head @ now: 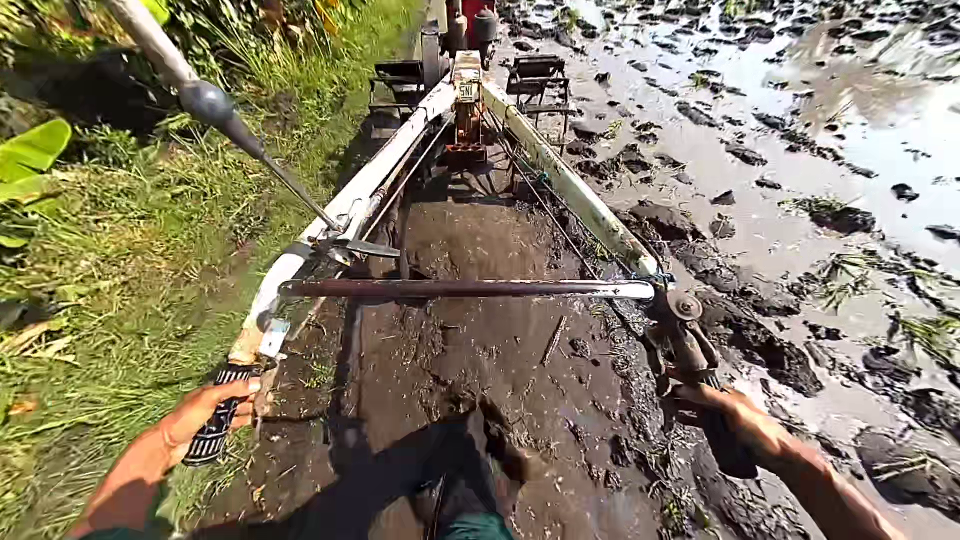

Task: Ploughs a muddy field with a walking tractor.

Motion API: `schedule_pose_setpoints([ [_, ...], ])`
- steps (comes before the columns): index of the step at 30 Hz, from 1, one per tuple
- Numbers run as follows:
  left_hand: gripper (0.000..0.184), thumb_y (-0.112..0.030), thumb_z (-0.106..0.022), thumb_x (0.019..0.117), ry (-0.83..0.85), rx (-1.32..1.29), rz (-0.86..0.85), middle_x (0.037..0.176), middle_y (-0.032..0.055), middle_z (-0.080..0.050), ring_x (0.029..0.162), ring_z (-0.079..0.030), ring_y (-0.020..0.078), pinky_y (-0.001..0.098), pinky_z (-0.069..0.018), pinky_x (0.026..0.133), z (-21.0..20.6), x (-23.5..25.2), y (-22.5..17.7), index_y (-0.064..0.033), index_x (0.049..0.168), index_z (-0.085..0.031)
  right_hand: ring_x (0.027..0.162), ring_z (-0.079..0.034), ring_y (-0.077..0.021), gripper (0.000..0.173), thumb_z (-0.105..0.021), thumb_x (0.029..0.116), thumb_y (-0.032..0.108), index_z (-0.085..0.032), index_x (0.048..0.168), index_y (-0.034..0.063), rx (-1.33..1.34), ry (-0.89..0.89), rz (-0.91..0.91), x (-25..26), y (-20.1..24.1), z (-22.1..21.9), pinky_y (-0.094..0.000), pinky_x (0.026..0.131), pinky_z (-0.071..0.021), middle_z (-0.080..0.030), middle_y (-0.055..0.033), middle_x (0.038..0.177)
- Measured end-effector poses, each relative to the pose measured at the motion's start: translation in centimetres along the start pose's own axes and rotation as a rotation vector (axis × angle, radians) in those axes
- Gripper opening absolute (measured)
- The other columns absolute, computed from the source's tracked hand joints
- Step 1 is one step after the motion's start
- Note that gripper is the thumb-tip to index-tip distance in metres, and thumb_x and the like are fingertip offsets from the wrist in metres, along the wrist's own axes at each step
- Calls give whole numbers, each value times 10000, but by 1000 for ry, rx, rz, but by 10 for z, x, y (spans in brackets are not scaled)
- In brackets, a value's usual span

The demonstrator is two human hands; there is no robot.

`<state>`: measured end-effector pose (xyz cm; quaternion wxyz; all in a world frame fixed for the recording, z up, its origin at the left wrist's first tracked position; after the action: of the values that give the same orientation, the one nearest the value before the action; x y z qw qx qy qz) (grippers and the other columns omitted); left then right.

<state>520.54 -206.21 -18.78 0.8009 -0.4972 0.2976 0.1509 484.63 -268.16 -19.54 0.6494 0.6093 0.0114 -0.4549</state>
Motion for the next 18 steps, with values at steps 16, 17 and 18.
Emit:
schedule_pose_setpoints([
  [16,189,-127,-515,1033,6,-30,-14,841,40,-670,730,-673,124,288,-579,679,-73,225,-221,-4,1165,-568,854,-681,-185,527,-502,945,198,-439,1432,6,-4,-36,-18,275,183,-15,-382,728,-576,-676,-108,1060],
  [17,179,-137,-526,1032,12,-26,-23,823,34,-667,709,-669,119,283,-578,669,-76,238,-237,-8,1148,-572,858,-689,-188,509,-493,956,195,-447,1426,6,10,-38,-5,293,194,-16,-386,739,-584,-679,-108,1060],
  [18,180,-148,-526,1034,29,-20,-30,823,33,-660,702,-663,119,284,-578,668,-79,251,-252,-13,1144,-571,843,-692,-184,484,-487,964,194,-460,1408,2,14,-43,12,311,206,-17,-379,731,-590,-681,-105,1038],
])
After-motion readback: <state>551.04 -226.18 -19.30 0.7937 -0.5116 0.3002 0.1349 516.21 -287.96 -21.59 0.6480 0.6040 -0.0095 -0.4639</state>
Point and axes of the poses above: each hand's wrist, its own x-axis towards the middle knuckle, its own z-axis out of the back of the hand, y = z × x, the point moved 3 cm from there along x, towards the middle knuckle
